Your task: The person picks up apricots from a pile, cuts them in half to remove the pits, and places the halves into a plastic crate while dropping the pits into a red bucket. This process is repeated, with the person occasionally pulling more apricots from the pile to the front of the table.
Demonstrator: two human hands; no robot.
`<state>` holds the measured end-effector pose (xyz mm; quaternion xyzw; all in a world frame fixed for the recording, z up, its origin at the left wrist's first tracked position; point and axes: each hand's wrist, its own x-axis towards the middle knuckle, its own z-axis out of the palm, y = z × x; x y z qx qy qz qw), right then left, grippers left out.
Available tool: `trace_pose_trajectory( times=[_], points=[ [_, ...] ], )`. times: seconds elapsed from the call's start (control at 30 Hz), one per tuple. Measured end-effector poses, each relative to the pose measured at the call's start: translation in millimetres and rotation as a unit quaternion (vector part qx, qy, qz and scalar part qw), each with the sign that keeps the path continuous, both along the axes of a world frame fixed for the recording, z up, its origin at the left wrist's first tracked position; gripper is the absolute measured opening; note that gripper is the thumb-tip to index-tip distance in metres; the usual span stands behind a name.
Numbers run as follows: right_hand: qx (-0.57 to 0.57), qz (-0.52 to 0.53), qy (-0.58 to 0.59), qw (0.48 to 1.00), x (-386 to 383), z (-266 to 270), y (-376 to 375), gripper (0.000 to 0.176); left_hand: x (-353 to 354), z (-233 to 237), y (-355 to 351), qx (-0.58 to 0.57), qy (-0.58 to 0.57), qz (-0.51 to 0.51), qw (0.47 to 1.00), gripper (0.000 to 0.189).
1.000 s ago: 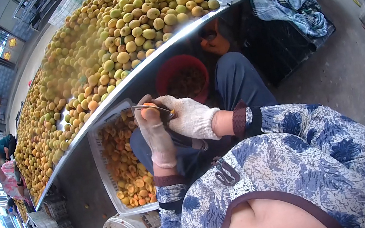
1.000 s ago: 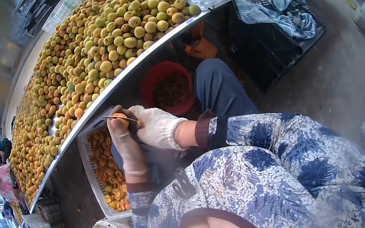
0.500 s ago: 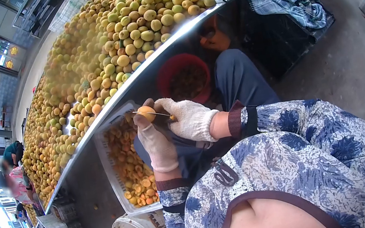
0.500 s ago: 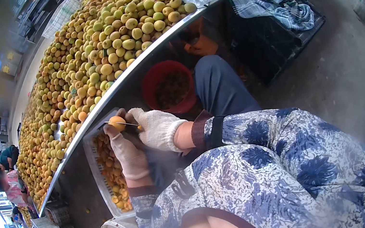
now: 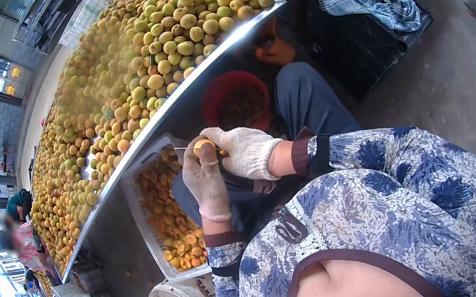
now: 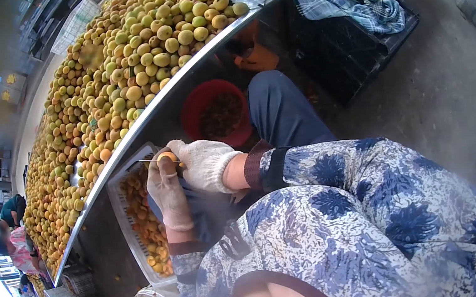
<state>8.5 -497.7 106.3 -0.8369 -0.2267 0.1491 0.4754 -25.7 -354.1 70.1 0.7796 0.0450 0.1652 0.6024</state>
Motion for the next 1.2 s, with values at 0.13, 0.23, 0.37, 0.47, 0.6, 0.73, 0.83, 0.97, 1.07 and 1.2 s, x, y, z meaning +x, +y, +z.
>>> trace_pose_trajectory(
  times=[0.13, 0.23, 0.37, 0.47, 0.6, 0.73, 0.83, 0.97, 1.07, 1.2],
  points=[
    [-0.005, 0.016, -0.008, 1.0, 1.3, 4.0, -5.4, 0.035, 1.3, 1.8, -9.6, 0.02, -0.029, 0.027, 0.999, 0.062],
    [-0.029, 0.016, -0.062, 0.998, 2.7, -7.9, -5.5, 0.036, 0.0, 8.9, -9.5, -0.172, -0.002, 0.014, 0.985, 0.066],
    [-0.049, 0.02, -0.088, 0.995, 6.7, -15.3, -6.3, 0.054, -2.6, 11.1, -1.6, -0.127, 0.022, -0.01, 0.992, 0.069],
    [-0.023, 0.002, -0.122, 0.992, 7.8, -11.3, -6.8, 0.047, -1.7, 9.8, 1.8, 0.018, 0.002, -0.035, 0.999, 0.067],
    [-0.088, -0.014, -0.156, 0.984, 2.7, 2.3, -12.4, 0.021, -6.7, 11.3, 8.3, 0.09, 0.004, -0.085, 0.992, 0.057],
    [-0.046, -0.062, -0.241, 0.968, -1.7, -15.0, -7.0, 0.014, -11.9, 11.6, 6.7, -0.019, 0.027, -0.124, 0.992, 0.034],
    [-0.083, -0.03, -0.152, 0.984, -5.4, 8.2, -6.3, 0.022, -9.1, 32.6, 3.8, 0.1, 0.026, -0.108, 0.989, 0.032],
    [0.052, -0.007, -0.064, 0.997, -25.8, 53.8, -27.3, 0.021, -13.0, 34.7, -2.8, 0.054, 0.054, -0.11, 0.991, 0.025],
    [0.132, 0.055, 0.155, 0.978, -20.4, 40.7, -19.1, 0.033, -20.2, 38.1, 0.9, 0.122, 0.019, -0.138, 0.983, 0.022],
    [-0.006, 0.048, 0.112, 0.993, -15.1, 25.9, -12.5, 0.032, -24.4, 28.6, 5.7, 0.183, -0.011, -0.132, 0.974, 0.02]
  ],
)
